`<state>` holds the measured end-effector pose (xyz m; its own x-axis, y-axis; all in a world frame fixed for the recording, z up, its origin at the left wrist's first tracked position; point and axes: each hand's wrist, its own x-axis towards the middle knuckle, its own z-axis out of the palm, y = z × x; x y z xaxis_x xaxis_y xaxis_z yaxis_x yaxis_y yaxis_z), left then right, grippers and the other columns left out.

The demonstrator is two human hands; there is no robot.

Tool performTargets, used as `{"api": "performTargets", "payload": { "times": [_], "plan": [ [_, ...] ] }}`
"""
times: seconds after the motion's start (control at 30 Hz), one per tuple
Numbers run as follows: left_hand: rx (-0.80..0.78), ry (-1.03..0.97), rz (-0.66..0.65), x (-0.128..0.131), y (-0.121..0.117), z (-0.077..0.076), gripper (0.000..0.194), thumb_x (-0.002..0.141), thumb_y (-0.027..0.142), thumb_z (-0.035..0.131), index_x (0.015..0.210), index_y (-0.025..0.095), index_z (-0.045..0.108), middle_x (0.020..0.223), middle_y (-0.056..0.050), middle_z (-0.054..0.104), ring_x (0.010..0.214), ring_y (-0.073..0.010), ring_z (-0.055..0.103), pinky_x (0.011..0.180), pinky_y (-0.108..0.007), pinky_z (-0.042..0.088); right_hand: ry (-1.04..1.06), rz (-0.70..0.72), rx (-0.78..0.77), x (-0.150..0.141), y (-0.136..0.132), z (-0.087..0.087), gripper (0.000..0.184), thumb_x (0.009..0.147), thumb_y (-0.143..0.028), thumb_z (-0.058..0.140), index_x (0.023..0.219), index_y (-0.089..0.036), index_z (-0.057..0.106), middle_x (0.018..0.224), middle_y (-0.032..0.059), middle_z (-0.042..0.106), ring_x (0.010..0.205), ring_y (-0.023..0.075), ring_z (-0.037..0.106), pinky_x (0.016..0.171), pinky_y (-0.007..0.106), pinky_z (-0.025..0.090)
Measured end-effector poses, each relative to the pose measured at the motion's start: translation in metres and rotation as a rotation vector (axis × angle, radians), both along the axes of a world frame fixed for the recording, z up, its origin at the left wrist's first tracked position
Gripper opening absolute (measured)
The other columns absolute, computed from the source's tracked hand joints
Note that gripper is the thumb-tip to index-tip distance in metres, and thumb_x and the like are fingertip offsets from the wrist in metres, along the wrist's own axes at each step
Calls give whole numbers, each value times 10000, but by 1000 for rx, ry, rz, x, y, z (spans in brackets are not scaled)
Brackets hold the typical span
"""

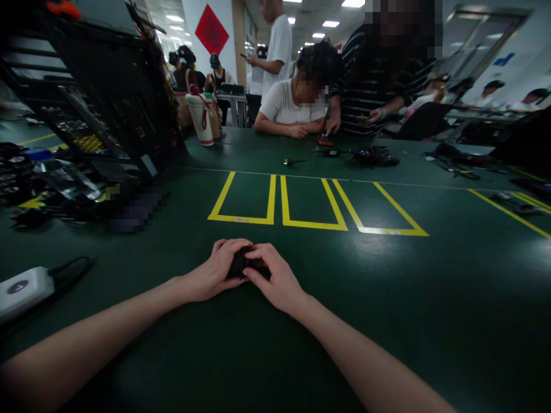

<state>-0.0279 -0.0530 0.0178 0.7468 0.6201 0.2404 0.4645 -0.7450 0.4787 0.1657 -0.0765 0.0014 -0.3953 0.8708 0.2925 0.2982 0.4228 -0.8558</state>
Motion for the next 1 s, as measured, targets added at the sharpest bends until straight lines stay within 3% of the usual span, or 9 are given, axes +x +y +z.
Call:
{"api": "performTargets", "payload": {
  "times": [0.2,0.57,0.8,1.0],
  "plan": [
    [0,-10,-7,0,0,0,597,820,260,539,1293,215,178,1289,-138,388,1193,-278,393,1005,-517,260,-5,-16,16,0,0,2,355,786,-159,556,1111,-264,459,1072,43,481,1002,192,523,855,406,505],
    [3,-2,-8,-2,-1,1,604,818,262,548,1295,205,182,1297,-130,380,1201,-264,384,1021,-493,254,-3,-7,4,2,-1,0,235,803,-185,556,1017,-265,498,1123,36,459,1054,194,509,904,439,475],
    [21,-7,-6,-1,0,-3,603,813,254,546,1292,206,183,1290,-130,380,1196,-268,386,1017,-493,255,-31,-20,-25,-2,-1,3,365,793,-178,559,1132,-251,445,1103,51,466,1031,194,507,876,413,499],
    [52,-14,-18,-1,1,-9,626,807,229,547,1302,209,164,1294,-132,376,1217,-265,357,1023,-494,229,-1,41,-3,1,-2,2,346,766,-137,575,1079,-243,472,1132,48,440,1056,188,500,916,407,481]
  ]
}}
